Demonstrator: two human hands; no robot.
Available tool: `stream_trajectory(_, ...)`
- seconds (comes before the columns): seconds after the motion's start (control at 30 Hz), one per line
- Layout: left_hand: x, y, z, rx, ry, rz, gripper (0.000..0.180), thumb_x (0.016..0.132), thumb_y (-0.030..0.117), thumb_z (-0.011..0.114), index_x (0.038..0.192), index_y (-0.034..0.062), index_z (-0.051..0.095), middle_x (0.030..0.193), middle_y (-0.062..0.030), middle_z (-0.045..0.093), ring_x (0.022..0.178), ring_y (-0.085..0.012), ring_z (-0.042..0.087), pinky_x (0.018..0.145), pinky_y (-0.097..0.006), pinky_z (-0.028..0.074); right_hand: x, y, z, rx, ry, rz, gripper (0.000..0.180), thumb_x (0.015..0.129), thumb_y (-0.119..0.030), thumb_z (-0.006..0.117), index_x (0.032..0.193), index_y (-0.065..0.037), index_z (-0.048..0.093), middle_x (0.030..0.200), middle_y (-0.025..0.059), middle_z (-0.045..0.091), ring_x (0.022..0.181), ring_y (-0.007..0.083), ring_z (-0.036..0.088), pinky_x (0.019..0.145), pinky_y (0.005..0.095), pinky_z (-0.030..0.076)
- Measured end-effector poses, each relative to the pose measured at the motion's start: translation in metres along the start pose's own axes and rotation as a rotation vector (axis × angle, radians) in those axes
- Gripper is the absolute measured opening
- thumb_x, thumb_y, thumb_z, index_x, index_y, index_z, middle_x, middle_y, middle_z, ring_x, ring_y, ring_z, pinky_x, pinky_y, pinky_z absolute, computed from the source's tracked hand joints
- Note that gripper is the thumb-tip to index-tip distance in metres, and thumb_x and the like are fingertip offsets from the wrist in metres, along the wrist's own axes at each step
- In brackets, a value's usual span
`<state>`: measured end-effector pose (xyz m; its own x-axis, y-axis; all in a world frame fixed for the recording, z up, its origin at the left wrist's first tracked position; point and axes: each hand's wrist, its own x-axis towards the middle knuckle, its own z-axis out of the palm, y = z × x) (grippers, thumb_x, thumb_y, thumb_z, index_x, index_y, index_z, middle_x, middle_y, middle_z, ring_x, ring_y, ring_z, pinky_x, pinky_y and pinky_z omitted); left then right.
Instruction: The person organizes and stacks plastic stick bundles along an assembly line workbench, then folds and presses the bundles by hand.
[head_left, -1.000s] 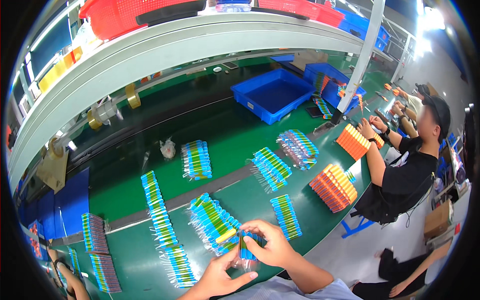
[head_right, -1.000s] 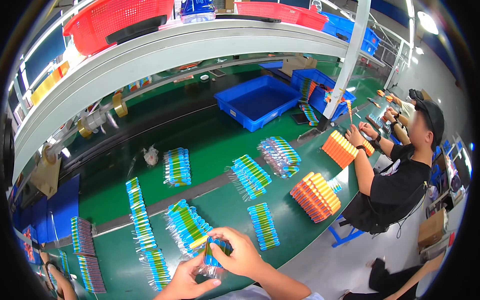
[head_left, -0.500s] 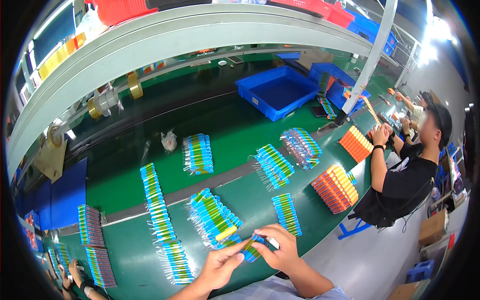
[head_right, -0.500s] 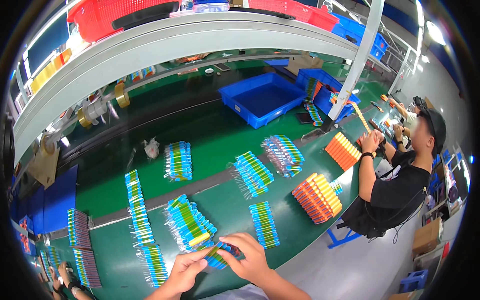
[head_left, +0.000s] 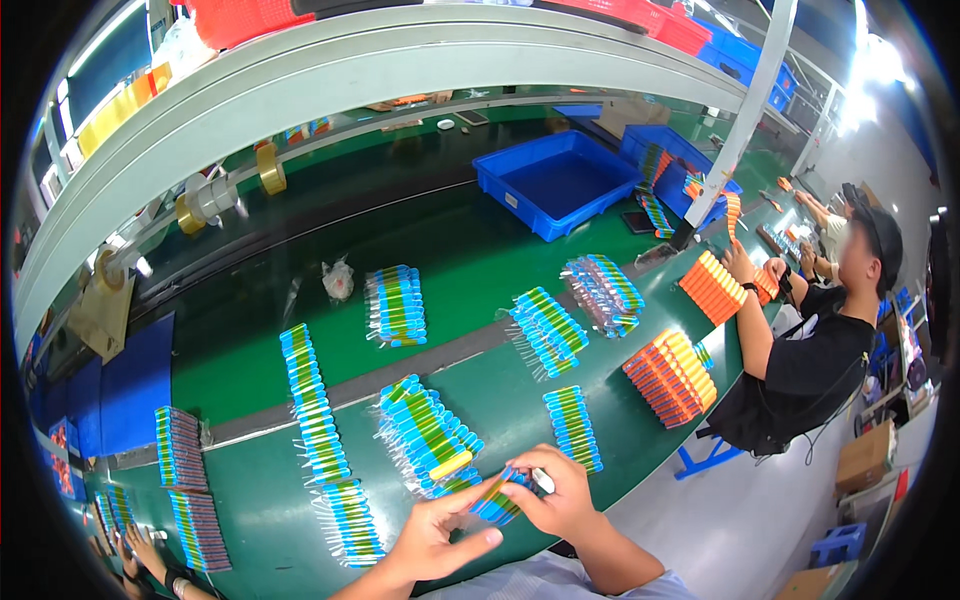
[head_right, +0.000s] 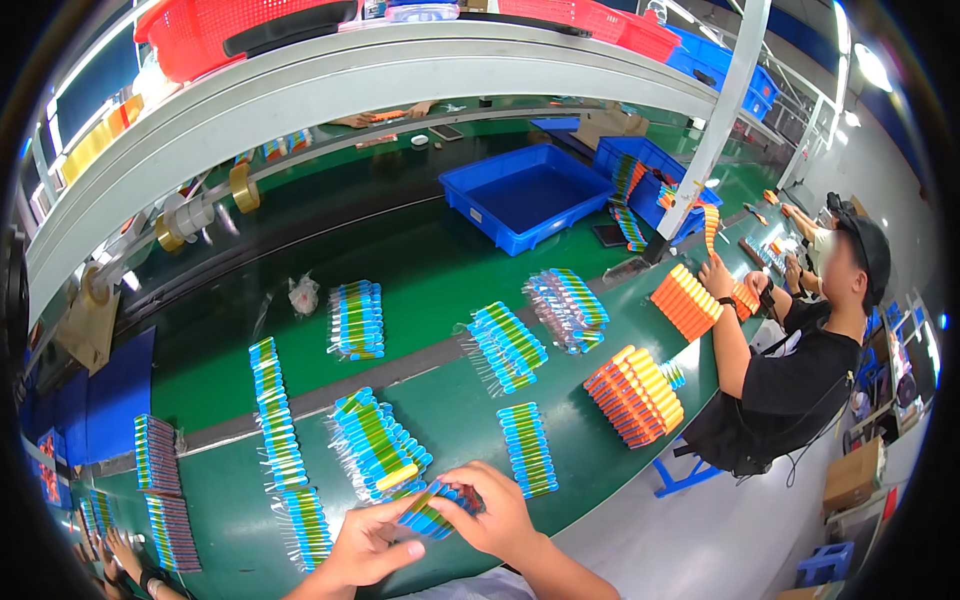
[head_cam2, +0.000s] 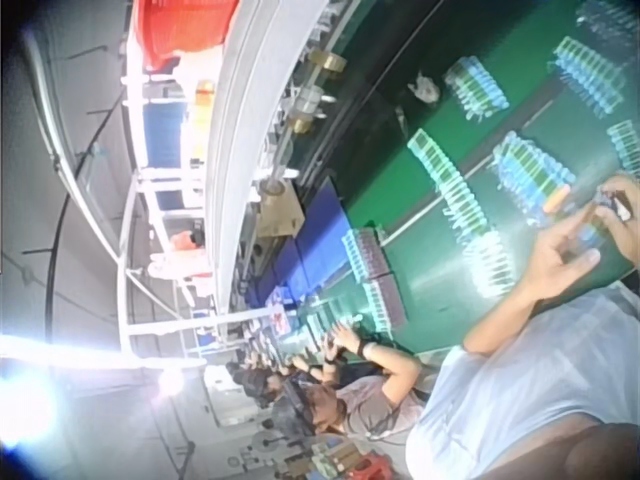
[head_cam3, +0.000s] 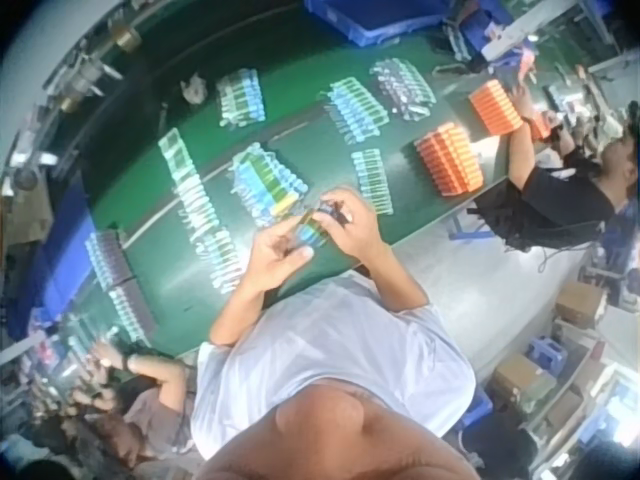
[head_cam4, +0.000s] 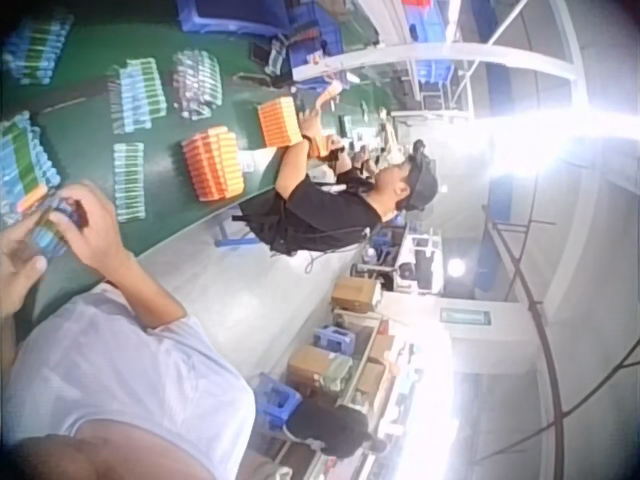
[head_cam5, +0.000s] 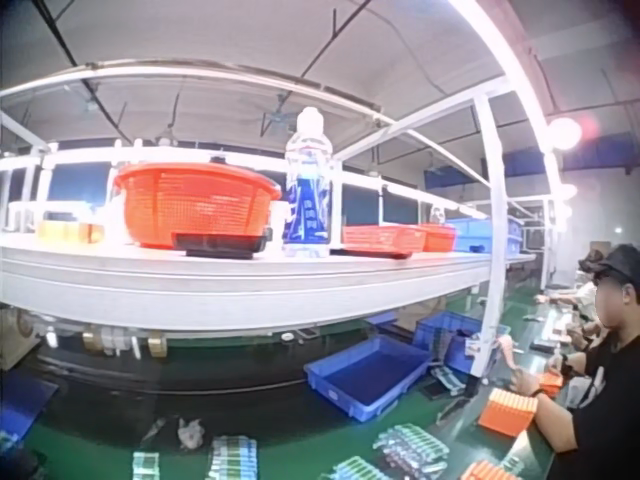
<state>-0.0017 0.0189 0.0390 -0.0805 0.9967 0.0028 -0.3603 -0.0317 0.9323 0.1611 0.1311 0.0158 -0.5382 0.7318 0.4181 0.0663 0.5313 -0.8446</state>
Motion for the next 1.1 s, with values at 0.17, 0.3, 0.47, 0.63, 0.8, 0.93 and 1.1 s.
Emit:
stream_trajectory(0.17, -0.001, -0.009, -0.008, 0.222, 0.015, -0.122, 0.037, 0.093, -0.001, 0.066, 0.129, -0.0057, 0.062, 0.110, -0.0090, 0.070, 0.102, -0.0120, 0.061, 0.088, -0.031, 0.054, -0.014, 0.001, 0.004, 0.052, -0.043, 0.141, 0.030, 0.087, -0.013, 0.077, 0.107, 0.000, 0.060, 0.092, 0.0107, 0.066, 0.073, 0.0144, 0.062, 0.062, 0.0267, 0.050)
stream_trajectory(0.3, 0.011, -0.026, -0.011, 0.187, 0.124, -0.012, 0.029, 0.093, 0.000, 0.066, 0.122, -0.0053, 0.067, 0.107, -0.0082, 0.070, 0.097, -0.0117, 0.062, 0.083, -0.028, 0.052, -0.017, -0.007, -0.002, 0.140, -0.077, 0.162, 0.034, 0.096, -0.011, 0.063, 0.126, 0.001, 0.052, 0.106, 0.0144, 0.066, 0.091, 0.0195, 0.066, 0.082, 0.0318, 0.053)
stream_trajectory(0.47, 0.026, -0.030, -0.020, 0.236, 0.034, 0.113, 0.040, 0.091, -0.003, 0.064, 0.131, -0.0035, 0.060, 0.122, -0.0135, 0.063, 0.113, -0.0194, 0.060, 0.094, -0.032, 0.049, -0.005, 0.004, -0.021, 0.159, -0.146, 0.250, 0.037, 0.095, -0.002, 0.061, 0.131, 0.001, 0.054, 0.109, 0.0138, 0.067, 0.100, 0.0184, 0.066, 0.087, 0.0328, 0.052)
stream_trajectory(0.63, 0.012, -0.016, -0.021, 0.088, 0.101, 0.148, 0.063, 0.089, -0.007, 0.062, 0.148, 0.0018, 0.041, 0.138, -0.0144, 0.052, 0.122, -0.0257, 0.058, 0.103, -0.039, 0.048, 0.061, 0.066, -0.062, 0.248, -0.034, 0.251, 0.033, 0.092, 0.006, 0.060, 0.124, -0.001, 0.060, 0.104, 0.0047, 0.064, 0.087, 0.0091, 0.061, 0.075, 0.0257, 0.051)
stream_trajectory(0.8, -0.023, 0.007, -0.030, 0.081, 0.228, 0.180, 0.053, 0.094, 0.003, 0.065, 0.144, -0.0009, 0.048, 0.132, -0.0158, 0.060, 0.121, -0.0231, 0.059, 0.102, -0.036, 0.047, 0.156, 0.128, -0.098, -0.031, 0.097, 0.276, 0.039, 0.088, 0.010, 0.059, 0.126, -0.001, 0.060, 0.097, 0.0060, 0.063, 0.080, 0.0110, 0.059, 0.072, 0.0268, 0.050)
stream_trajectory(0.93, -0.063, -0.002, -0.063, 0.171, 0.438, 0.128, 0.047, 0.095, 0.003, 0.064, 0.140, -0.0012, 0.051, 0.130, -0.0156, 0.061, 0.118, -0.0234, 0.060, 0.101, -0.037, 0.048, 0.196, 0.173, -0.108, -0.307, 0.038, 0.409, 0.042, 0.082, 0.007, 0.064, 0.124, -0.002, 0.064, 0.090, 0.0064, 0.066, 0.084, 0.0141, 0.063, 0.079, 0.0302, 0.052)
stream_trajectory(1.1, -0.099, -0.013, -0.094, 0.168, 0.587, 0.170, 0.047, 0.093, 0.002, 0.065, 0.137, -0.0030, 0.052, 0.116, -0.0133, 0.066, 0.105, -0.0218, 0.065, 0.087, -0.031, 0.052, 0.198, 0.219, -0.082, -0.829, 0.051, 0.230, 0.042, 0.085, -0.004, 0.060, 0.127, -0.003, 0.063, 0.102, 0.0183, 0.069, 0.101, 0.0385, 0.066, 0.088, 0.0480, 0.054)
